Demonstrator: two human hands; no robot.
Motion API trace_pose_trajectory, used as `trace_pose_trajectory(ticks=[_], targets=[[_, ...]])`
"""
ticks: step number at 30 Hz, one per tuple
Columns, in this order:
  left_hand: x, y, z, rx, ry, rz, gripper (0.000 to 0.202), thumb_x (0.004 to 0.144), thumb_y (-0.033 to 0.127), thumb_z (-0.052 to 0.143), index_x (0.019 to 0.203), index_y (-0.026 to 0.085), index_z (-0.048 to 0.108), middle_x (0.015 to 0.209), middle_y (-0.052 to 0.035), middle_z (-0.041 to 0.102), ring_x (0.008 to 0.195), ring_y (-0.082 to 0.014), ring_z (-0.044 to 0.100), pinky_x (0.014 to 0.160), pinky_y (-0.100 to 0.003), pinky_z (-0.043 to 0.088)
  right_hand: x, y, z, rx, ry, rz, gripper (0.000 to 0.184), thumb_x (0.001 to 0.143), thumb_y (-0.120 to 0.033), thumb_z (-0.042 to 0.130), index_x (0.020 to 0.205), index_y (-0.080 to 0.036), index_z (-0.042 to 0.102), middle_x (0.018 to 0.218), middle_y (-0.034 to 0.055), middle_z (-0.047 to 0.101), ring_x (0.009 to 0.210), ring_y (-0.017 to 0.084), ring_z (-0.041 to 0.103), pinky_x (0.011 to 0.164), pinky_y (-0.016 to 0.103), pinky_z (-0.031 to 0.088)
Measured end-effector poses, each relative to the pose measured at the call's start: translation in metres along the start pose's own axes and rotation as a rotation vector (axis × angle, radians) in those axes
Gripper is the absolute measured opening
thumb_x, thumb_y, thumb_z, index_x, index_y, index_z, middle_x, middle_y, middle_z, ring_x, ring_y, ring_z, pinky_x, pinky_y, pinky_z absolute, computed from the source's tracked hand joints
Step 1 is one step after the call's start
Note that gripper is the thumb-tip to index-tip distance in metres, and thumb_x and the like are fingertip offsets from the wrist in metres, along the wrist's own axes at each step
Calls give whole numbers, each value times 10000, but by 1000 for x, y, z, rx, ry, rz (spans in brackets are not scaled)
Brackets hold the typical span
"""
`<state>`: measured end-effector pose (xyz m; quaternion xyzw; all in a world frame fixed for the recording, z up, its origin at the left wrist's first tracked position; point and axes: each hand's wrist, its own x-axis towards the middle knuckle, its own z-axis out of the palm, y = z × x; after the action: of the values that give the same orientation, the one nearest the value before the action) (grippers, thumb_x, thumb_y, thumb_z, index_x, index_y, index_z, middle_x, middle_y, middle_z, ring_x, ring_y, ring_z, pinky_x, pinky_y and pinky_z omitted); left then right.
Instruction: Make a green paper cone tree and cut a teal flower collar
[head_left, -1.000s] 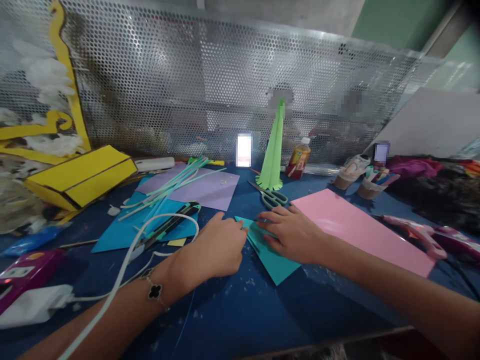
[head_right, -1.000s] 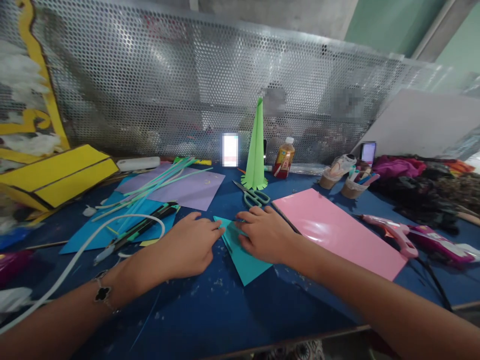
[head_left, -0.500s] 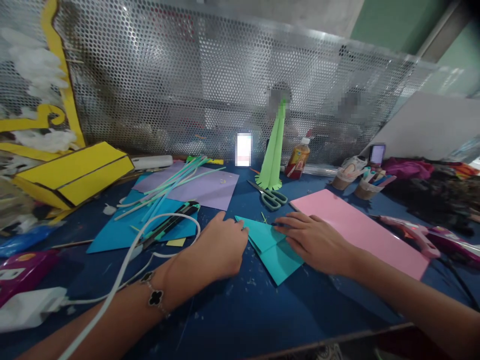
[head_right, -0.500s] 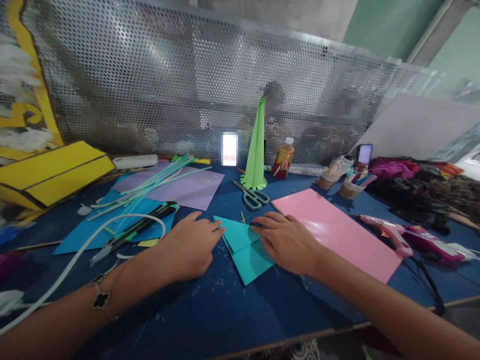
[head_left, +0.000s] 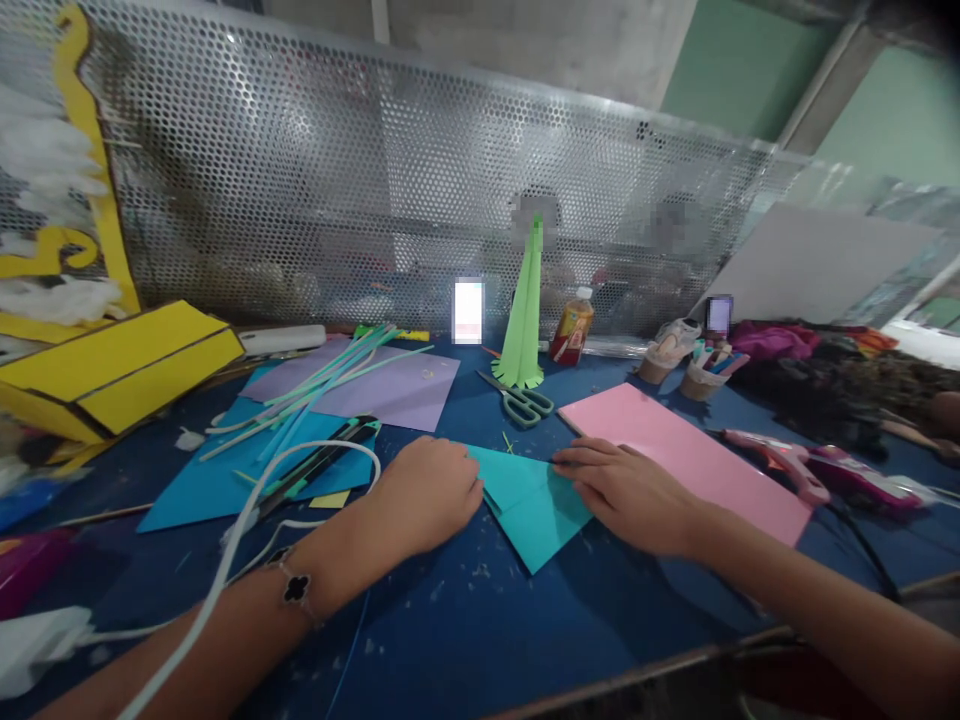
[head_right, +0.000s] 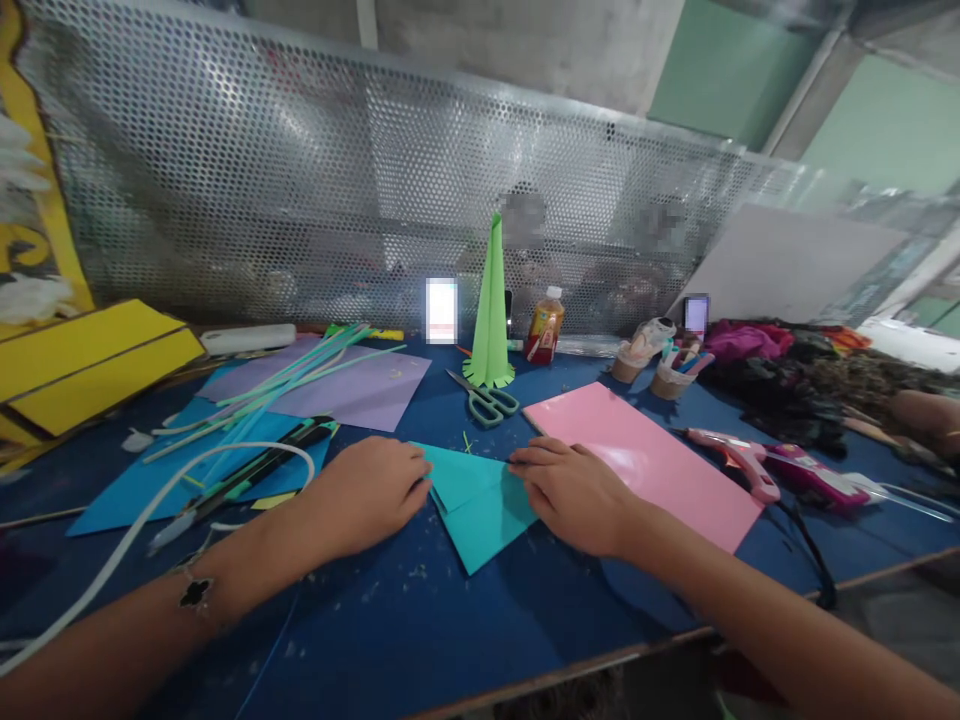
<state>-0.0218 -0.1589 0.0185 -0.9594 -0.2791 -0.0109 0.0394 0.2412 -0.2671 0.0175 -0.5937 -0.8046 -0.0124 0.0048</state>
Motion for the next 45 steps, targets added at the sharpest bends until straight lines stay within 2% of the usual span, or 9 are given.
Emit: trace_pose_trajectory(ticks=[3,7,16,20,23,28,32,38,45], targets=[[9,-2,10,-32,73,-69,310,1034,353,464,969,175,710,1027,-126,684,937,-296,671,785,-406,527,5,4,-2,44,21,-30,402,1009,-209,452,1289,-225,740,1432,80,649,1321,300,584,1114,494,478],[14,-5,27,-121,168,-35,229,1014,346,562,1112,167,666,1207,-130,650,1158,-311,606,986,-436,487,5,2,6,62,34,-27,362,989,-201,492,1248,-203,745,1323,109,688,1204,299,647,1041,498,515],[16,-9,25,-294,106,-67,378,964,340,636,1309,186,648,1229,-128,670,1187,-336,597,1004,-458,450,9,-10,12,34,58,-14,301,1022,-229,469,1204,-148,694,1185,158,705,1098,312,664,969,486,507],[14,-21,12,-573,40,-189,369,828,367,761,1150,194,709,1168,-100,686,1123,-317,623,926,-392,462,31,-2,-5,197,52,-23,321,1036,-370,508,1245,-188,671,1222,135,705,1118,307,643,947,450,485],[9,-34,3,-788,7,-243,332,731,400,807,968,204,684,970,-37,685,915,-255,642,724,-321,452,56,2,-21,428,-57,-12,336,1021,-455,514,1040,-179,704,978,89,709,876,232,637,736,341,463],[-2,-48,-8,-1058,-185,-200,363,727,492,775,809,202,573,667,52,533,601,-143,519,529,-257,367,100,8,-34,907,-221,-89,566,851,-652,659,581,-189,475,583,-64,304,566,96,285,542,272,242],[-7,-52,-6,-1180,-458,-164,447,790,627,690,750,207,545,542,45,521,485,-134,503,440,-236,352,118,10,-22,1022,-248,-107,608,755,-691,735,550,-183,472,556,-73,298,545,78,260,515,258,210],[-6,-56,1,-1342,-439,-182,537,718,679,756,656,200,522,487,73,434,407,-88,399,368,-205,269,117,18,6,1281,-287,112,618,700,-725,786,602,-154,570,525,-50,472,474,73,379,465,231,294],[-8,-57,-1,-1255,-565,-137,594,765,751,675,606,196,536,449,32,496,387,-94,406,396,-216,341,112,20,5,1306,-327,36,656,700,-694,815,506,-164,481,463,-85,372,446,45,286,444,226,235]])
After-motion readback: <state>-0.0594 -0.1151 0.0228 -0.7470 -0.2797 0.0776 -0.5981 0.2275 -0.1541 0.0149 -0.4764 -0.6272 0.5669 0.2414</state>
